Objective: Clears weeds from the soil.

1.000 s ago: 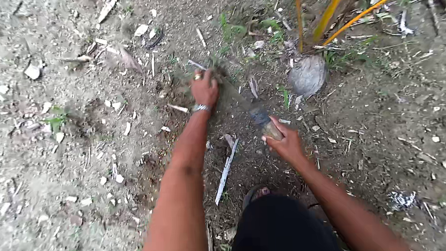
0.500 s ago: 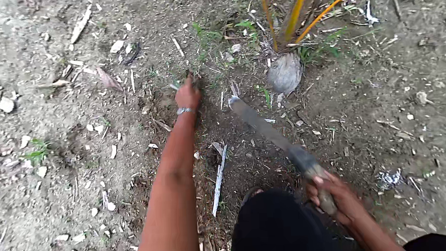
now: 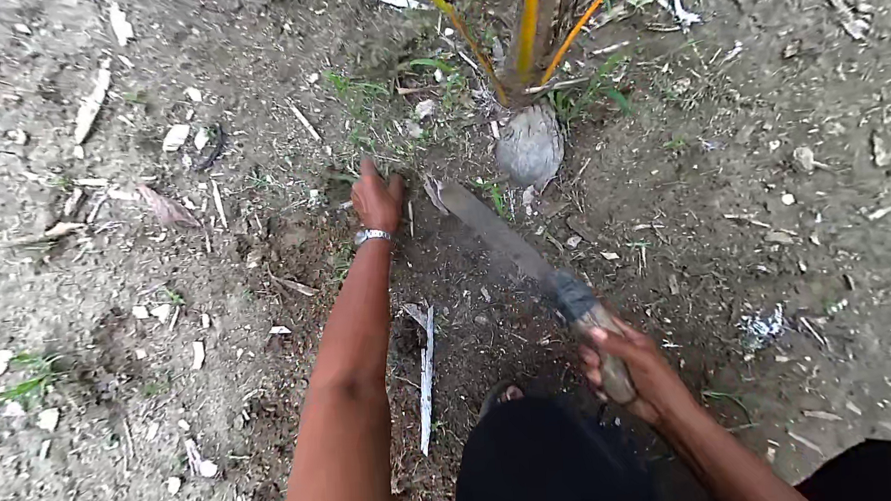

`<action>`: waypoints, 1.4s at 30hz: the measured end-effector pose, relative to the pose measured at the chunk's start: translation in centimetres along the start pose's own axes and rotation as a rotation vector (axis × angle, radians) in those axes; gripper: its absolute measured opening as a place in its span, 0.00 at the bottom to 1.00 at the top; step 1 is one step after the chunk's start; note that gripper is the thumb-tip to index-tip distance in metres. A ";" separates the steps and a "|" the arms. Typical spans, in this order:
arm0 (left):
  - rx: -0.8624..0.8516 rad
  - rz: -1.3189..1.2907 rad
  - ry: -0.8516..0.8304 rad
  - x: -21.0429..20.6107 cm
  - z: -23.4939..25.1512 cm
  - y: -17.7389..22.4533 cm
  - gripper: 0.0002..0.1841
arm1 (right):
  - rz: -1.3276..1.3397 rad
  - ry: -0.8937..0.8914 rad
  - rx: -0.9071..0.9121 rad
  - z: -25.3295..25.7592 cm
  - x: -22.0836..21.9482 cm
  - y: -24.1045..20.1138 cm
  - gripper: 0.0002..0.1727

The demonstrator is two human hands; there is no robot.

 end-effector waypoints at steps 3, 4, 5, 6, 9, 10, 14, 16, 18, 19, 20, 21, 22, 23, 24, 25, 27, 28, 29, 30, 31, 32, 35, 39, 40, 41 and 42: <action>-0.009 0.069 -0.069 -1.4 1.0 2.6 0.32 | -0.145 -0.013 -0.049 5.2 -3.6 -2.2 0.25; 0.006 0.139 -0.110 -2.0 1.4 3.1 0.32 | -0.175 -0.012 -0.044 7.0 -4.6 -2.7 0.24; 0.014 0.199 -0.126 -2.5 2.0 3.5 0.30 | -0.191 -0.015 -0.016 8.2 -5.0 -3.0 0.25; 0.020 0.228 -0.122 -2.8 2.3 3.7 0.28 | -0.228 -0.034 0.040 8.7 -5.0 -3.0 0.28; 0.031 0.252 -0.118 -3.0 1.6 3.5 0.25 | -0.624 -0.097 0.329 6.7 -3.0 -1.6 0.40; 0.004 0.267 -0.141 -2.9 1.1 3.4 0.23 | -0.781 -0.099 0.390 5.2 -2.0 -1.0 0.41; -0.199 0.293 -0.354 -3.8 -4.2 2.2 0.19 | -0.709 0.001 0.249 -4.0 4.2 0.5 0.39; -0.322 0.154 -0.355 -5.3 -7.4 1.6 0.19 | -0.419 0.091 0.141 -8.5 7.3 0.8 0.35; -0.364 0.015 -0.279 -7.0 -9.0 2.1 0.20 | -0.242 0.126 0.103 -10.9 9.6 0.8 0.30; -0.376 -0.034 -0.231 -7.9 -9.0 2.8 0.19 | -0.186 0.148 0.085 -10.8 9.9 0.7 0.29; -0.384 -0.064 -0.190 -8.7 -8.5 3.8 0.19 | -0.156 0.172 0.058 -9.7 9.5 0.4 0.27; -0.396 -0.086 -0.146 -9.5 -7.6 4.9 0.20 | -0.142 0.181 0.033 -7.6 8.6 -0.2 0.26; -0.424 -0.097 -0.119 -10.3 -6.9 5.9 0.21 | -0.135 0.171 0.011 -5.0 7.3 -0.8 0.24; -0.475 -0.091 -0.102 -11.0 -6.4 6.9 0.22 | -0.140 0.156 0.009 -2.4 5.9 -1.4 0.24; -0.536 -0.073 -0.099 -11.7 -5.9 7.7 0.22 | -0.176 0.139 0.037 -0.1 4.7 -1.9 0.26; -0.571 -0.051 -0.121 -12.2 -5.6 8.2 0.20 | -0.236 0.122 0.096 1.4 3.8 -2.4 0.29; -0.517 -0.072 -0.194 -12.3 -5.9 7.6 0.21 | -0.414 0.078 0.229 1.4 3.3 -3.1 0.35; -0.438 -0.107 -0.216 -11.8 -6.7 7.1 0.22 | -0.528 0.063 0.281 0.1 4.2 -3.7 0.37; -0.363 -0.132 -0.194 -11.3 -7.7 6.3 0.24 | -0.626 0.060 0.318 -1.7 5.4 -4.6 0.38; -0.307 -0.116 -0.136 -11.1 -8.4 5.3 0.25 | -0.686 0.077 0.363 -3.8 7.0 -5.6 0.36; -0.294 -0.051 -0.091 -11.0 -9.2 4.2 0.26 | -0.744 0.110 0.426 -6.1 8.8 -6.5 0.34; -0.330 0.039 -0.077 -11.2 -10.3 2.9 0.30 | -0.839 0.150 0.498 -8.3 10.9 -7.5 0.33; -0.463 0.305 -0.085 -12.4 -15.3 -0.2 0.40 | -1.291 0.177 0.556 -13.6 16.2 -12.3 0.33; -0.384 0.471 -0.059 -10.6 -19.3 -1.5 0.16 | -1.640 0.057 0.373 -13.8 17.9 -16.9 0.33; -0.319 0.497 -0.109 -9.1 -20.0 -2.4 0.17 | -1.647 0.026 0.346 -13.4 18.2 -17.3 0.33; -0.256 0.514 -0.183 -7.2 -20.9 -3.7 0.19 | -1.630 0.003 0.327 -13.1 18.4 -17.5 0.33; -0.200 0.541 -0.258 -4.9 -22.1 -5.1 0.22 | -1.596 -0.010 0.311 -13.0 18.4 -17.6 0.33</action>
Point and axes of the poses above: each hand's wrist, its own z-axis towards the middle knuckle, its own x-axis out of the back of the hand, y = z × x, the point moved 1 cm from there along z, towards the middle knuckle, and after that the axes turned 5 degrees about x, right-handed, at the moved point
